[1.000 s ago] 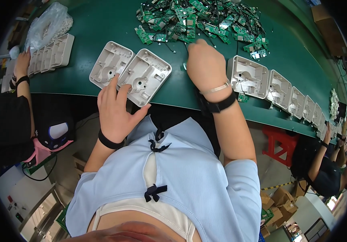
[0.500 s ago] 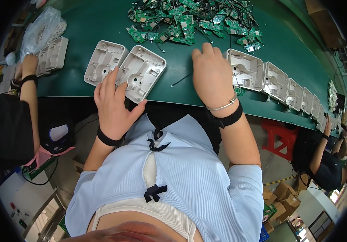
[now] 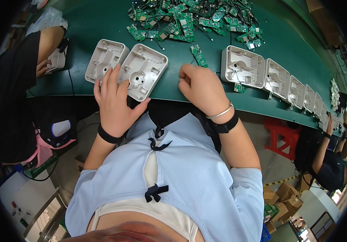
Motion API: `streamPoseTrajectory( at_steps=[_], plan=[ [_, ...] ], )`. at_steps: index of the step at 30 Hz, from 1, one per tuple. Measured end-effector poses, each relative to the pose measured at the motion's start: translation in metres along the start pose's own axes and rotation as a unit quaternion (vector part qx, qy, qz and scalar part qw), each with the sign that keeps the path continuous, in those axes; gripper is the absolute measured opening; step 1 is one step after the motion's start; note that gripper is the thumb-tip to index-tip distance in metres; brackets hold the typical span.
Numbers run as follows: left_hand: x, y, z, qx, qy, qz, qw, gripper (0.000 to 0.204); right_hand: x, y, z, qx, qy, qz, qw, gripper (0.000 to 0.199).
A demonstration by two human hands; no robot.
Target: The person assembles electronic devices by picking up a plastic housing, connecting a wire to a circuit board, and inserting the board into the housing. After pressing the components into place, the person sets the completed housing aside and repeats the process.
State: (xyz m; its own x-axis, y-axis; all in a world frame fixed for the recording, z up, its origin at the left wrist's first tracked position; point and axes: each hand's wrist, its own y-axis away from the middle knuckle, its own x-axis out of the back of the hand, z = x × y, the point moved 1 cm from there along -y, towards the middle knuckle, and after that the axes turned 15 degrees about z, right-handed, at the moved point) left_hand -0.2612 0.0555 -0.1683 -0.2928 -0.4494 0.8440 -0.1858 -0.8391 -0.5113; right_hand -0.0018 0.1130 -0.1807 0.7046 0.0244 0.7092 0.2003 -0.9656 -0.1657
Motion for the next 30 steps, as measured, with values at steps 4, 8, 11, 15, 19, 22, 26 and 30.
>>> streamPoseTrajectory(
  at_steps=[4, 8, 11, 15, 19, 22, 26, 30],
  plan=[
    [0.006, -0.007, 0.005, -0.002, 0.019, 0.027, 0.999, 0.058, -0.001, 0.007, 0.012, -0.127, -0.29, 0.116, 0.942, 0.016],
    [0.001, -0.016, 0.005, -0.01, 0.045, 0.045, 0.998, 0.055, 0.016, 0.0, 0.033, -0.333, -0.574, 0.032, 0.747, 0.015],
    [0.004, -0.022, 0.006, -0.021, 0.034, 0.03, 0.999, 0.06, 0.012, -0.004, 0.04, -0.402, -0.684, -0.048, 0.607, 0.017],
    [0.005, -0.027, 0.006, -0.014, 0.077, 0.014, 0.997, 0.076, 0.004, -0.007, 0.033, -0.389, -0.743, -0.065, 0.54, 0.019],
    [0.0, -0.025, 0.01, 0.035, 0.174, 0.026, 0.984, 0.095, -0.007, -0.006, 0.007, -0.291, -0.653, 0.019, 0.699, 0.017],
    [-0.006, -0.026, 0.013, 0.067, 0.248, 0.068, 0.964, 0.102, -0.018, -0.004, -0.012, -0.175, -0.491, 0.091, 0.849, 0.014],
    [-0.004, -0.031, 0.009, 0.037, 0.242, 0.082, 0.966, 0.107, -0.032, -0.002, -0.021, -0.072, -0.362, 0.117, 0.922, 0.011],
    [-0.006, -0.029, 0.007, 0.018, 0.252, 0.074, 0.965, 0.11, -0.04, -0.004, -0.019, -0.03, -0.298, 0.136, 0.944, 0.011]
  ],
)
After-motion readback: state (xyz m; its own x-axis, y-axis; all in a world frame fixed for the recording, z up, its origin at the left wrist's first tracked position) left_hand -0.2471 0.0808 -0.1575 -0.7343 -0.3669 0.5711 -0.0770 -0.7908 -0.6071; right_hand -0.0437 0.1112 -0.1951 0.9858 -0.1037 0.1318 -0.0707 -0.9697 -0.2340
